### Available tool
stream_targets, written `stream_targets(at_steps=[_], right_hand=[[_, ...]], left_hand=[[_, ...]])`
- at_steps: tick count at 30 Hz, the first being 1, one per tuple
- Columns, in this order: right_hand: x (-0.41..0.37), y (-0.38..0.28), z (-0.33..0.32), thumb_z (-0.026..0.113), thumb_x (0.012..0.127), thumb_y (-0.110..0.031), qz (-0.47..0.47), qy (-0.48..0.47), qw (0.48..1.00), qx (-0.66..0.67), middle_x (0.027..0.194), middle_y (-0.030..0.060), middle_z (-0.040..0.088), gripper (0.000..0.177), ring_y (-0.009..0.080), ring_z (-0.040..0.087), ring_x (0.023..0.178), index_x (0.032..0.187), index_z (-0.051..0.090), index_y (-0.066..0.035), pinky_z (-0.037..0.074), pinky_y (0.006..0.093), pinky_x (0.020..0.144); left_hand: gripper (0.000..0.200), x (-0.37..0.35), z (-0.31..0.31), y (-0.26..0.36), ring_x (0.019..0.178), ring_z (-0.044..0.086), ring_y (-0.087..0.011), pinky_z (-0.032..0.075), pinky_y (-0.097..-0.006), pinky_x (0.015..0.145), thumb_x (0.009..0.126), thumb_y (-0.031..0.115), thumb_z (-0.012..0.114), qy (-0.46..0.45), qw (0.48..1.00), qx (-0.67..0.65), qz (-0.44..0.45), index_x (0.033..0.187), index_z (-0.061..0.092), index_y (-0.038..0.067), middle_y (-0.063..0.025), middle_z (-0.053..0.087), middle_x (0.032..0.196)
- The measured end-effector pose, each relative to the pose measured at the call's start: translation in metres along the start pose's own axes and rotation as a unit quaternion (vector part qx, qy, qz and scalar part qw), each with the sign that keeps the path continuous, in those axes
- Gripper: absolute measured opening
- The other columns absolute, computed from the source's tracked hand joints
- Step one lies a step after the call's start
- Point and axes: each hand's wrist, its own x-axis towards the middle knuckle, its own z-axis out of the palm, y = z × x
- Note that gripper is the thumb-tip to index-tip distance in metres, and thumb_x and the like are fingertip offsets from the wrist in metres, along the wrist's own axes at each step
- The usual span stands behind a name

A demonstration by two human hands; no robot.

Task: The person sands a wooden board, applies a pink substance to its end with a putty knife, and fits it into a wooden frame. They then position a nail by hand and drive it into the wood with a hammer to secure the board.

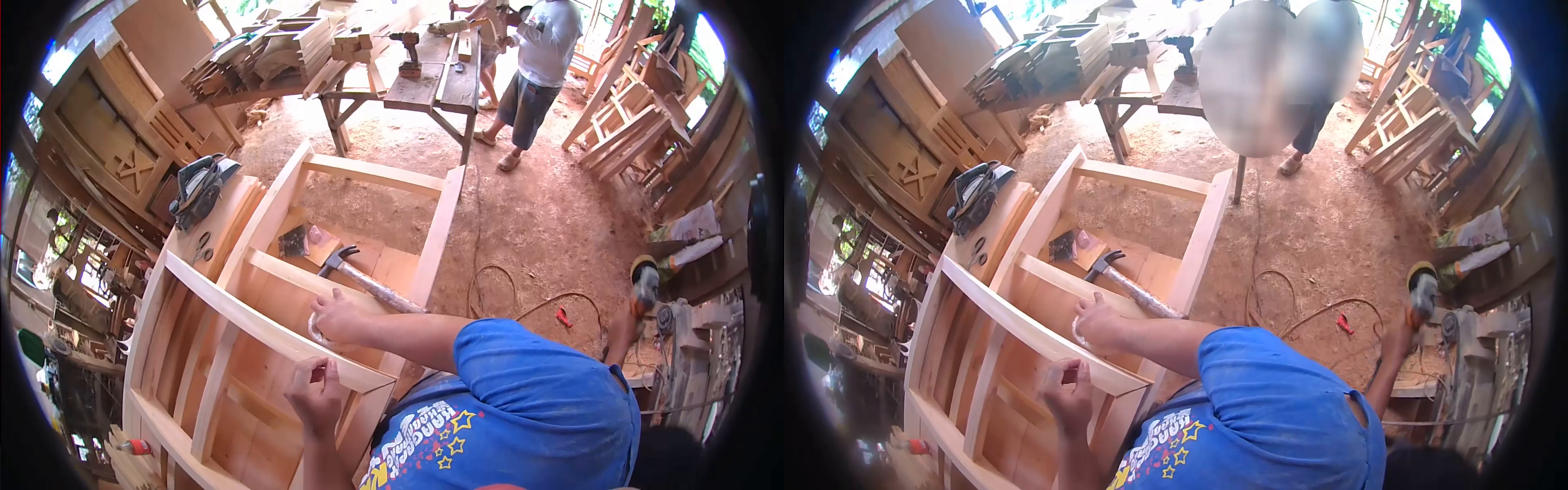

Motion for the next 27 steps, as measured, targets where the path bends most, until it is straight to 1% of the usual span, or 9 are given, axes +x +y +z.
stream_targets(at_steps=[2, 5, 8, 13, 17, 20, 23, 26, 27], right_hand=[[0.010, 0.002, 0.007, 0.073, 0.088, -0.022, -0.001, -0.028, 0.999, -0.019, 0.139, 0.0111, 0.062, 0.034, 0.0270, 0.051, 0.137, 0.120, 0.079, -0.011, 0.041, 0.0542, 0.109], [0.022, -0.006, 0.025, 0.075, 0.088, -0.025, 0.033, -0.008, 0.996, -0.083, 0.141, 0.0091, 0.062, 0.035, 0.0263, 0.051, 0.138, 0.121, 0.080, -0.015, 0.040, 0.0539, 0.112], [0.014, -0.006, 0.003, 0.075, 0.088, -0.026, 0.010, -0.036, 0.995, -0.097, 0.141, 0.0094, 0.062, 0.034, 0.0258, 0.051, 0.138, 0.120, 0.080, -0.017, 0.041, 0.0545, 0.111], [0.019, -0.004, -0.008, 0.074, 0.087, -0.025, -0.005, -0.059, 0.994, -0.087, 0.141, 0.0108, 0.062, 0.033, 0.0273, 0.052, 0.137, 0.118, 0.080, -0.014, 0.043, 0.0563, 0.108], [0.025, -0.008, -0.017, 0.069, 0.090, -0.022, 0.017, -0.067, 0.997, -0.039, 0.137, 0.0128, 0.063, 0.030, 0.0283, 0.054, 0.135, 0.117, 0.080, -0.011, 0.043, 0.0555, 0.109], [0.036, -0.003, 0.003, 0.072, 0.084, -0.021, 0.029, -0.012, 0.999, -0.023, 0.128, 0.0090, 0.063, 0.024, 0.0265, 0.053, 0.133, 0.104, 0.081, -0.010, 0.043, 0.0553, 0.107], [0.031, 0.001, 0.011, 0.070, 0.084, -0.021, -0.001, 0.019, 1.000, -0.019, 0.122, 0.0081, 0.064, 0.021, 0.0260, 0.054, 0.130, 0.099, 0.081, -0.010, 0.045, 0.0529, 0.103], [0.028, 0.002, 0.015, 0.069, 0.086, -0.021, -0.024, 0.051, 0.997, -0.056, 0.121, 0.0082, 0.067, 0.022, 0.0259, 0.057, 0.125, 0.101, 0.082, -0.012, 0.045, 0.0548, 0.102], [0.025, 0.003, 0.012, 0.069, 0.086, -0.021, -0.026, 0.056, 0.996, -0.058, 0.122, 0.0080, 0.066, 0.022, 0.0255, 0.057, 0.125, 0.100, 0.082, -0.012, 0.045, 0.0542, 0.101]], left_hand=[[0.011, -0.005, 0.004, -0.006, 0.078, 0.073, -0.0220, 0.059, -0.0326, 0.069, 0.091, 0.005, 0.076, -0.006, 0.999, -0.028, -0.024, 0.100, 0.075, 0.000, -0.0123, 0.075, 0.092], [0.013, -0.002, -0.003, 0.000, 0.077, 0.074, -0.0227, 0.060, -0.0328, 0.069, 0.091, 0.006, 0.076, 0.002, 1.000, -0.008, -0.010, 0.102, 0.075, -0.001, -0.0135, 0.075, 0.094], [0.016, -0.002, -0.009, -0.006, 0.075, 0.073, -0.0198, 0.059, -0.0327, 0.069, 0.090, 0.005, 0.076, 0.007, 1.000, -0.019, -0.002, 0.104, 0.074, -0.002, -0.0120, 0.075, 0.089], [0.016, -0.005, -0.008, -0.018, 0.075, 0.073, -0.0200, 0.059, -0.0322, 0.069, 0.090, 0.007, 0.076, -0.004, 0.999, -0.047, -0.013, 0.103, 0.074, -0.003, -0.0131, 0.075, 0.091], [0.016, -0.003, -0.009, -0.019, 0.075, 0.074, -0.0206, 0.059, -0.0325, 0.068, 0.090, 0.007, 0.077, -0.012, 0.998, -0.058, -0.014, 0.102, 0.074, -0.004, -0.0141, 0.076, 0.093], [0.015, -0.002, -0.010, -0.021, 0.075, 0.074, -0.0189, 0.059, -0.0317, 0.068, 0.091, 0.007, 0.076, -0.011, 0.998, -0.058, -0.026, 0.101, 0.075, -0.004, -0.0131, 0.076, 0.091], [0.013, -0.006, -0.007, -0.029, 0.075, 0.072, -0.0162, 0.058, -0.0308, 0.068, 0.093, 0.008, 0.076, -0.022, 0.993, -0.081, -0.079, 0.100, 0.075, -0.004, -0.0113, 0.075, 0.087], [0.014, -0.004, -0.009, -0.024, 0.075, 0.071, -0.0144, 0.057, -0.0301, 0.068, 0.095, 0.008, 0.076, -0.014, 0.995, -0.070, -0.064, 0.101, 0.075, -0.004, -0.0098, 0.074, 0.084], [0.014, -0.003, -0.009, -0.022, 0.075, 0.071, -0.0157, 0.057, -0.0308, 0.068, 0.094, 0.008, 0.076, -0.011, 0.995, -0.071, -0.071, 0.102, 0.075, -0.003, -0.0106, 0.074, 0.085]])
